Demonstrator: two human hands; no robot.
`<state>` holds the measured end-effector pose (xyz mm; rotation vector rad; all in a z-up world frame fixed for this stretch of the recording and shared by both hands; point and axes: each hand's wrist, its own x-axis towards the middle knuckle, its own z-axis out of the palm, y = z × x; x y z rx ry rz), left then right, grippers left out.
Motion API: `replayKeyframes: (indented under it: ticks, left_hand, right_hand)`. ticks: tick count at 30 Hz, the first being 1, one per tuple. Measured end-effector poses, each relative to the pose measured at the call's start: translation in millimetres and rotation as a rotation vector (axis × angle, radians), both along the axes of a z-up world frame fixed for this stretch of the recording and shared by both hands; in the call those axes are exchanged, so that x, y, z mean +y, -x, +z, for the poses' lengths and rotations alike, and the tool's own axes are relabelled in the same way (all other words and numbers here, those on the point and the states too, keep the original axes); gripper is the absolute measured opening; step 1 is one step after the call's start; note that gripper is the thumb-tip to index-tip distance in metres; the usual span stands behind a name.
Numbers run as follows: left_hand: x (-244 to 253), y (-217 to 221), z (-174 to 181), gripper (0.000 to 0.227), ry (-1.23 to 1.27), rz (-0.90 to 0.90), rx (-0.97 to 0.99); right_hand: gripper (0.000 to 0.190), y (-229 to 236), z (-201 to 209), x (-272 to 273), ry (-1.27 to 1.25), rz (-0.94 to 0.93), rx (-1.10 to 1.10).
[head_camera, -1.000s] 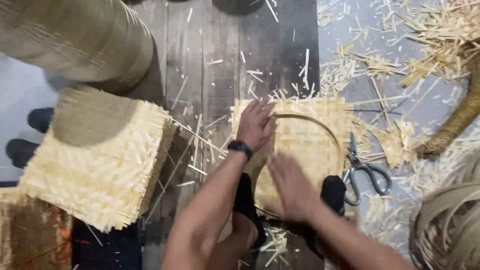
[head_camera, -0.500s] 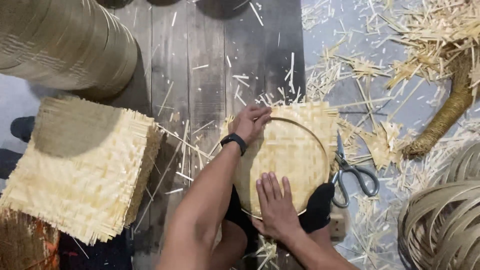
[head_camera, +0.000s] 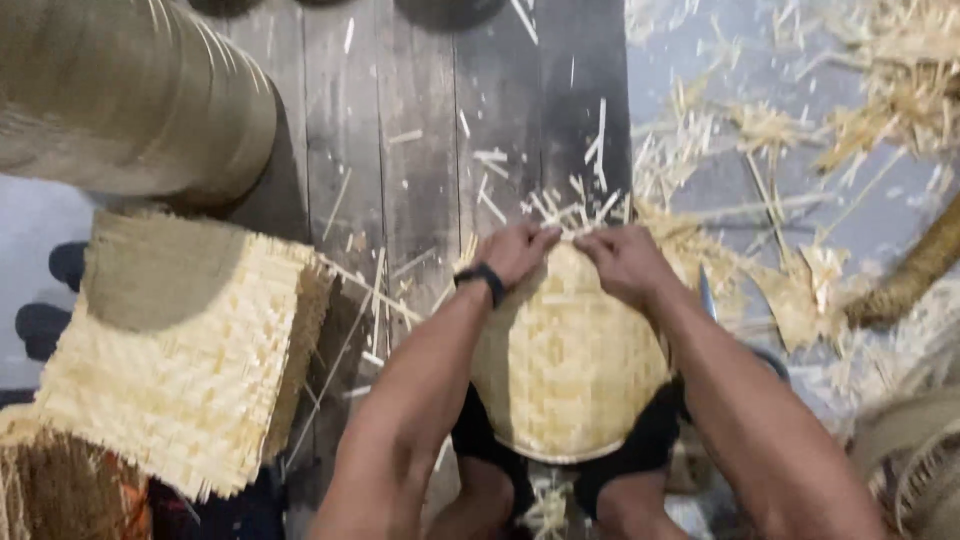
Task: The person is assembling bamboo basket lids by fitting a circular rim onto a woven bamboo sheet and trimming the excess edges with scissors.
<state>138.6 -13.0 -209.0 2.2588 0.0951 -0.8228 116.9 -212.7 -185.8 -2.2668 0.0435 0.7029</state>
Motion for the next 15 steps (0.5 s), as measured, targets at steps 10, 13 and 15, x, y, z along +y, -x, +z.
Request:
replayKeyframes:
  ticks: [10, 13, 15]
  left_hand:
    - [6.2, -31.6, -93.0, 0.052, 0.24, 0.085, 0.038]
    - [1.4, -35.2, -64.4, 0.049, 0.312, 0.165, 0.101]
    - [4.3, -32.2, -55.9, 0.044, 0.344, 0.2, 0.097]
  right_hand:
    - [0.037, 58.4, -50.5, -35.5, 0.248, -0.243, -0.345]
    - [0.059, 46.2, -60.4, -41.6, 0.117, -0.445, -0.112]
    - [0.067, 40.4, -71.8, -47.4, 0.152, -0.45, 0.0]
